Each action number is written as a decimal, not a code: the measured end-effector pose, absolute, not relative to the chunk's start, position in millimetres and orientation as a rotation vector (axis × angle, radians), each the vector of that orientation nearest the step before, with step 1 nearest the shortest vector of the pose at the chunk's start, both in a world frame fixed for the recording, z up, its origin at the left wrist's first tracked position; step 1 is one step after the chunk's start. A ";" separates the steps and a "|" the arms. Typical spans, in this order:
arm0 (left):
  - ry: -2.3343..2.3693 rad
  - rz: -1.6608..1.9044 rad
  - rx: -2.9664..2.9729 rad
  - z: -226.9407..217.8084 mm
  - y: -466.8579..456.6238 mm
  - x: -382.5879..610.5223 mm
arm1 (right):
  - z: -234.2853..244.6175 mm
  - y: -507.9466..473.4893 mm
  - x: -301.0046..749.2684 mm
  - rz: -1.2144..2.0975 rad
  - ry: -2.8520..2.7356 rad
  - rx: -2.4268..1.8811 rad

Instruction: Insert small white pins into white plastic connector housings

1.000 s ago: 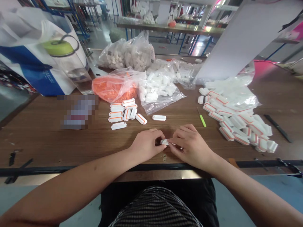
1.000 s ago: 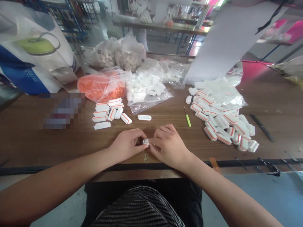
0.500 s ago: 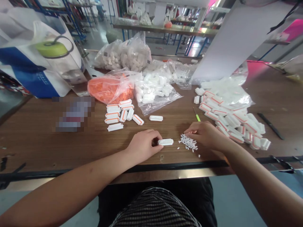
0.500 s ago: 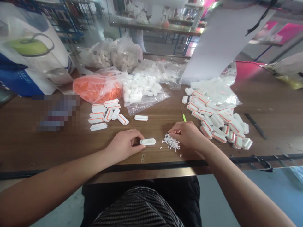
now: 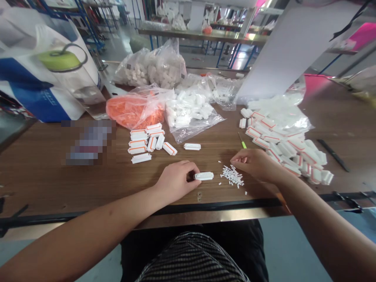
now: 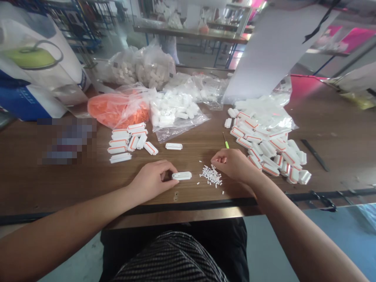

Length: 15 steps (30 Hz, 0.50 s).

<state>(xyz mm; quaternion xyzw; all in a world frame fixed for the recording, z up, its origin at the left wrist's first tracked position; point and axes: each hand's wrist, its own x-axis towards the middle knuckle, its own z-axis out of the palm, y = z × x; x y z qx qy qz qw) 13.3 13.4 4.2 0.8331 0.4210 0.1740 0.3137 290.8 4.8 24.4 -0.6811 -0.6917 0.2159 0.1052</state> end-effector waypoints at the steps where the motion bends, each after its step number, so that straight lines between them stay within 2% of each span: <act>1: 1.113 0.454 2.197 4.6 13.4 13.3 | 23.6 4.9 291.5 0.650 -2.062 -1.942; 4: 1.118 0.443 2.201 5.5 13.6 13.0 | 23.2 5.5 290.3 0.636 -2.136 -1.868; 10: 1.106 0.457 2.208 4.0 14.4 12.8 | 24.9 6.4 289.6 0.606 -2.025 -2.111; 15: 1.113 0.454 2.206 3.7 14.2 13.1 | 15.9 6.6 300.2 0.669 -2.003 -1.921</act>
